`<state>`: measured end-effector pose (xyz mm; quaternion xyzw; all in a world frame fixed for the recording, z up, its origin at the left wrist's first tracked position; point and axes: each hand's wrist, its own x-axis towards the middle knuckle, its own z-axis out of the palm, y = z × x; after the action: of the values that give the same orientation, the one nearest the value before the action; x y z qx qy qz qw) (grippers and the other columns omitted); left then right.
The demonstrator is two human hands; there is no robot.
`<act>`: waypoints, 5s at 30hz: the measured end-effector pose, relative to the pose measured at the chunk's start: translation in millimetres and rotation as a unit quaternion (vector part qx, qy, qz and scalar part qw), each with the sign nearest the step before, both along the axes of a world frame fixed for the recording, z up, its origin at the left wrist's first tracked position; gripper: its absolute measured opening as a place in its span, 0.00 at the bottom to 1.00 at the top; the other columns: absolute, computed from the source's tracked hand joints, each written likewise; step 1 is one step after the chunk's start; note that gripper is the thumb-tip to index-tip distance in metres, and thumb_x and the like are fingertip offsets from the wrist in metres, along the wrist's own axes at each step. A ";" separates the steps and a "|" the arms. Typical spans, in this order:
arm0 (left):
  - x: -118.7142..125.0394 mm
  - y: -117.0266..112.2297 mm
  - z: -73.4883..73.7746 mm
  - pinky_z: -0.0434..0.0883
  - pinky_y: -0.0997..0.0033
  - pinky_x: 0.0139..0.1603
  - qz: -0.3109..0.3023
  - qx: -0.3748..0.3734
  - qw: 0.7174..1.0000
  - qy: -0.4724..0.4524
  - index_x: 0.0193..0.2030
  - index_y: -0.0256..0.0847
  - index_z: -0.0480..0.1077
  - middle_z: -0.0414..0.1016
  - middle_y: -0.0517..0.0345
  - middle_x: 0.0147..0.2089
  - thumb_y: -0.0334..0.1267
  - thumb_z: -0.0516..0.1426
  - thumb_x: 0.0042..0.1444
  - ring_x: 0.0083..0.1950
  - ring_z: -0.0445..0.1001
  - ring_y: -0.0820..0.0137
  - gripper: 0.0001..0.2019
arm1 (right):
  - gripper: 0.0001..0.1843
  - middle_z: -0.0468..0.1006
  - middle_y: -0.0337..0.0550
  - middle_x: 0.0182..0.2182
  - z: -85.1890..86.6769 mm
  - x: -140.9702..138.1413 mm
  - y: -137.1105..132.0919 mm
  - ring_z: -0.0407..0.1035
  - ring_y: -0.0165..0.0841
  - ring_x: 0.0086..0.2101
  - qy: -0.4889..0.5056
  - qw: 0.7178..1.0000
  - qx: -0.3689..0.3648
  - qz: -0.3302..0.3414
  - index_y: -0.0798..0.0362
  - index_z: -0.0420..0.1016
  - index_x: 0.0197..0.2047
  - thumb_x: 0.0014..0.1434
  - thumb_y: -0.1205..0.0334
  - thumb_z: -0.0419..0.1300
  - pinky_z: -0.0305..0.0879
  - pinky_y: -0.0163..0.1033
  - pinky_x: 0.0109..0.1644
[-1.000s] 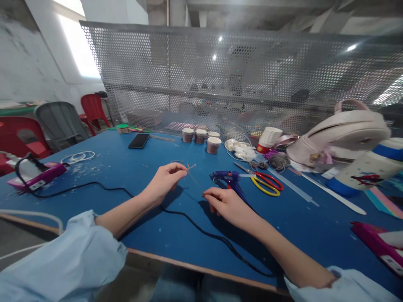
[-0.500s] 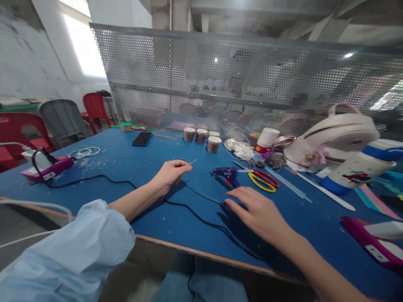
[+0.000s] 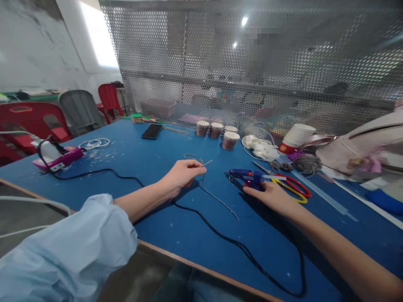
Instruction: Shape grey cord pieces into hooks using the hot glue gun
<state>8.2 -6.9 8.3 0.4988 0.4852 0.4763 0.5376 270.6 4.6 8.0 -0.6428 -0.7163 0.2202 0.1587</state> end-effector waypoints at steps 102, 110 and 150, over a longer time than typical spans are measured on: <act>32.3 -7.3 3.8 0.55 0.74 0.26 0.033 0.112 0.968 0.223 0.24 0.38 0.69 0.61 0.66 0.20 0.42 0.57 0.47 0.23 0.57 0.75 0.09 | 0.09 0.67 0.35 0.19 -4.0 -33.0 -59.4 0.58 0.26 0.19 0.149 0.955 0.222 0.124 0.52 0.64 0.28 0.57 0.58 0.52 0.54 0.32 0.25; 31.2 -7.2 3.9 0.54 0.74 0.26 0.030 0.117 0.965 0.235 0.24 0.37 0.69 0.60 0.66 0.20 0.42 0.56 0.48 0.24 0.56 0.75 0.10 | 0.09 0.67 0.36 0.20 -3.4 -34.6 -60.1 0.57 0.26 0.19 0.148 0.953 0.234 0.120 0.51 0.62 0.27 0.57 0.59 0.52 0.55 0.32 0.25; 32.0 -7.7 6.1 0.56 0.74 0.26 0.035 0.122 0.968 0.214 0.23 0.37 0.70 0.62 0.65 0.20 0.41 0.57 0.47 0.24 0.57 0.75 0.09 | 0.06 0.69 0.37 0.21 -4.6 -33.9 -59.8 0.60 0.26 0.20 0.152 0.944 0.249 0.150 0.53 0.66 0.30 0.57 0.61 0.53 0.57 0.31 0.25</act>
<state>40.1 -14.6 14.4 0.6338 0.5442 0.4327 0.3388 236.7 -55.2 3.4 -0.4263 -0.8039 0.1512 0.3862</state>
